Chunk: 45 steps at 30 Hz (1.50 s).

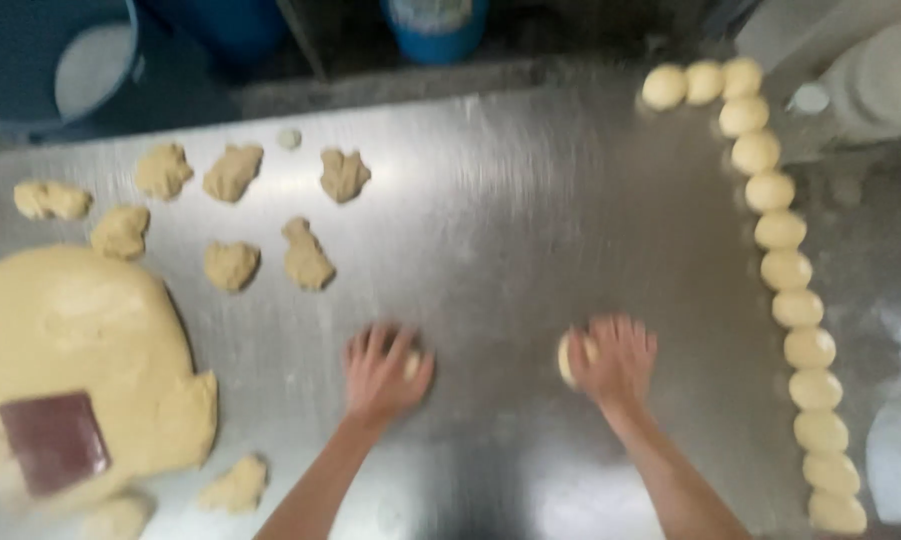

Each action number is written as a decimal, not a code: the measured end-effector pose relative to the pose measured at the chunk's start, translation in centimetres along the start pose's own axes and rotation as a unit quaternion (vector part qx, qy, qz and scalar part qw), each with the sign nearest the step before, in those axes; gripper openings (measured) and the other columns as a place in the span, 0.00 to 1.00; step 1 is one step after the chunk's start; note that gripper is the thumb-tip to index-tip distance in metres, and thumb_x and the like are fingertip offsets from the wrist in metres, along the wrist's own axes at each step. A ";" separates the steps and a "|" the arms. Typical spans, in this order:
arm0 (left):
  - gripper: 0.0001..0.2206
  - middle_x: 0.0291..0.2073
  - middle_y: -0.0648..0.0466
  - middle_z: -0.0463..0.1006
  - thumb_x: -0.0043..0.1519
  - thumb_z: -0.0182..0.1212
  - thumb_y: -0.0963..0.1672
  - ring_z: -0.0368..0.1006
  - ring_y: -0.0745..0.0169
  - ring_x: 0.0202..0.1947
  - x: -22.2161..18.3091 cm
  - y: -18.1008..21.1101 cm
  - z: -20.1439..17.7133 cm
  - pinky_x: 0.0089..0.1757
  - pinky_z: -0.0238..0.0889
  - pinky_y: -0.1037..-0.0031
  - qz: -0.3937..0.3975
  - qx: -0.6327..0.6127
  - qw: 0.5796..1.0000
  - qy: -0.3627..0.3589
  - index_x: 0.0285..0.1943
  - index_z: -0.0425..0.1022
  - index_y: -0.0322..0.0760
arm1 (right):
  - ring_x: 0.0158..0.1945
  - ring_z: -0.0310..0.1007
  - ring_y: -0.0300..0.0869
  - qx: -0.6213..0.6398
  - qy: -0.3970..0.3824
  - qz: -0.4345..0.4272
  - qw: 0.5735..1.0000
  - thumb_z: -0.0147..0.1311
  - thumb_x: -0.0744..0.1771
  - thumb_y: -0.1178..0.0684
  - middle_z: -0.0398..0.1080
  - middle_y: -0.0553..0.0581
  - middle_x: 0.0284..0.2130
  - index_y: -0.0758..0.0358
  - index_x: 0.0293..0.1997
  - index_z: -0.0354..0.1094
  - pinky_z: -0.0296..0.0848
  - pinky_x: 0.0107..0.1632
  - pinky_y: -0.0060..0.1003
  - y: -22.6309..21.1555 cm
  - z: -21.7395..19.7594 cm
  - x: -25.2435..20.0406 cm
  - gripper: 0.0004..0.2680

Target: The recorder is portioning and shaping pieces of bread dough into smooth uniform balls on a stainless steel bakery table.

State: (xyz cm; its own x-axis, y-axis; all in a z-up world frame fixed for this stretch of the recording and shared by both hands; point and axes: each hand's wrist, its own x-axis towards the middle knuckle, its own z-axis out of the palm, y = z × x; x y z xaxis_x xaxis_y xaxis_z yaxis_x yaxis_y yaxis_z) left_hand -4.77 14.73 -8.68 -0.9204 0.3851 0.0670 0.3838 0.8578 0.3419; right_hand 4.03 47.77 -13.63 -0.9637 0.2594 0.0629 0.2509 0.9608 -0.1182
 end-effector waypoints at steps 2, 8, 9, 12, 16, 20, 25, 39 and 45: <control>0.20 0.54 0.46 0.73 0.59 0.62 0.52 0.64 0.42 0.58 0.2 3.5 2.2 0.56 0.56 0.49 -0.029 -0.013 1.000 -0.001 0.55 0.75 0.42 | 0.42 0.67 0.48 0.063 0.043 -0.018 0.997 0.56 0.67 0.39 0.71 0.58 0.37 0.59 0.39 0.73 0.64 0.47 0.48 -4.8 1.3 0.2 0.13; 0.23 0.64 0.49 0.70 0.59 0.61 0.50 0.61 0.46 0.66 -4.3 2.6 3.0 0.62 0.53 0.51 0.095 -0.004 0.993 -0.072 0.65 0.73 0.47 | 0.51 0.68 0.51 0.123 -0.040 -0.120 0.984 0.56 0.66 0.40 0.72 0.58 0.44 0.56 0.43 0.74 0.64 0.54 0.53 -2.0 0.6 -2.4 0.12; 0.25 0.65 0.49 0.68 0.57 0.62 0.51 0.59 0.45 0.66 -3.3 1.5 0.9 0.61 0.51 0.49 0.063 0.015 0.987 -0.150 0.65 0.73 0.50 | 0.48 0.67 0.51 0.066 -0.171 -0.050 0.982 0.60 0.61 0.37 0.72 0.56 0.41 0.53 0.42 0.77 0.62 0.51 0.56 -0.2 -0.3 -2.3 0.14; 0.21 0.58 0.45 0.70 0.58 0.62 0.51 0.61 0.43 0.61 3.3 3.2 -0.3 0.57 0.54 0.47 0.006 -0.034 0.999 -0.015 0.59 0.74 0.43 | 0.50 0.66 0.52 0.093 0.024 -0.002 0.995 0.57 0.65 0.40 0.71 0.60 0.43 0.61 0.42 0.73 0.62 0.53 0.53 -2.8 -0.2 1.5 0.13; 0.18 0.60 0.46 0.71 0.65 0.58 0.48 0.63 0.42 0.64 -2.5 5.6 4.9 0.60 0.57 0.48 0.044 -0.062 0.996 0.053 0.62 0.72 0.41 | 0.51 0.66 0.54 0.148 0.116 -0.054 0.981 0.59 0.64 0.41 0.70 0.61 0.46 0.63 0.46 0.73 0.62 0.52 0.54 -7.7 1.2 -3.8 0.15; 0.19 0.57 0.44 0.73 0.60 0.59 0.49 0.65 0.40 0.58 -2.1 0.8 2.5 0.55 0.57 0.48 0.114 -0.037 0.992 -0.029 0.58 0.75 0.41 | 0.55 0.66 0.52 0.056 -0.086 -0.083 0.991 0.56 0.65 0.39 0.70 0.57 0.49 0.54 0.48 0.73 0.62 0.57 0.54 -0.2 1.0 -2.9 0.14; 0.14 0.52 0.47 0.74 0.61 0.58 0.46 0.67 0.44 0.56 3.4 5.3 4.4 0.56 0.60 0.54 0.026 -0.025 0.998 0.058 0.53 0.76 0.38 | 0.55 0.65 0.52 0.095 0.051 0.025 0.994 0.55 0.66 0.43 0.70 0.60 0.50 0.58 0.48 0.73 0.62 0.55 0.54 -4.1 1.3 2.0 0.12; 0.15 0.57 0.46 0.73 0.61 0.59 0.42 0.65 0.42 0.61 -1.5 8.0 4.6 0.58 0.57 0.53 0.088 -0.090 0.990 0.069 0.58 0.74 0.35 | 0.56 0.66 0.51 0.192 0.088 -0.104 0.972 0.56 0.67 0.44 0.71 0.60 0.50 0.59 0.47 0.70 0.63 0.58 0.51 -7.0 1.1 -1.4 0.11; 0.25 0.62 0.51 0.69 0.56 0.64 0.55 0.59 0.49 0.62 2.8 3.3 -3.4 0.60 0.51 0.54 -0.025 0.037 0.965 -0.259 0.61 0.73 0.47 | 0.60 0.61 0.52 0.074 -0.159 -0.007 0.984 0.56 0.64 0.35 0.67 0.57 0.53 0.51 0.51 0.73 0.57 0.60 0.54 2.2 -2.3 0.9 0.16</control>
State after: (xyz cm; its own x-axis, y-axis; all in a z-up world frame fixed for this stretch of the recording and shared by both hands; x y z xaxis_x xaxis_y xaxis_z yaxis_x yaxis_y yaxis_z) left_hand -6.32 17.50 -4.22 -0.7847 0.4448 -0.4317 0.3616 0.8942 0.2640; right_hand 3.94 50.34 -11.56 -0.9525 0.1793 -0.2460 0.2439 0.9331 -0.2643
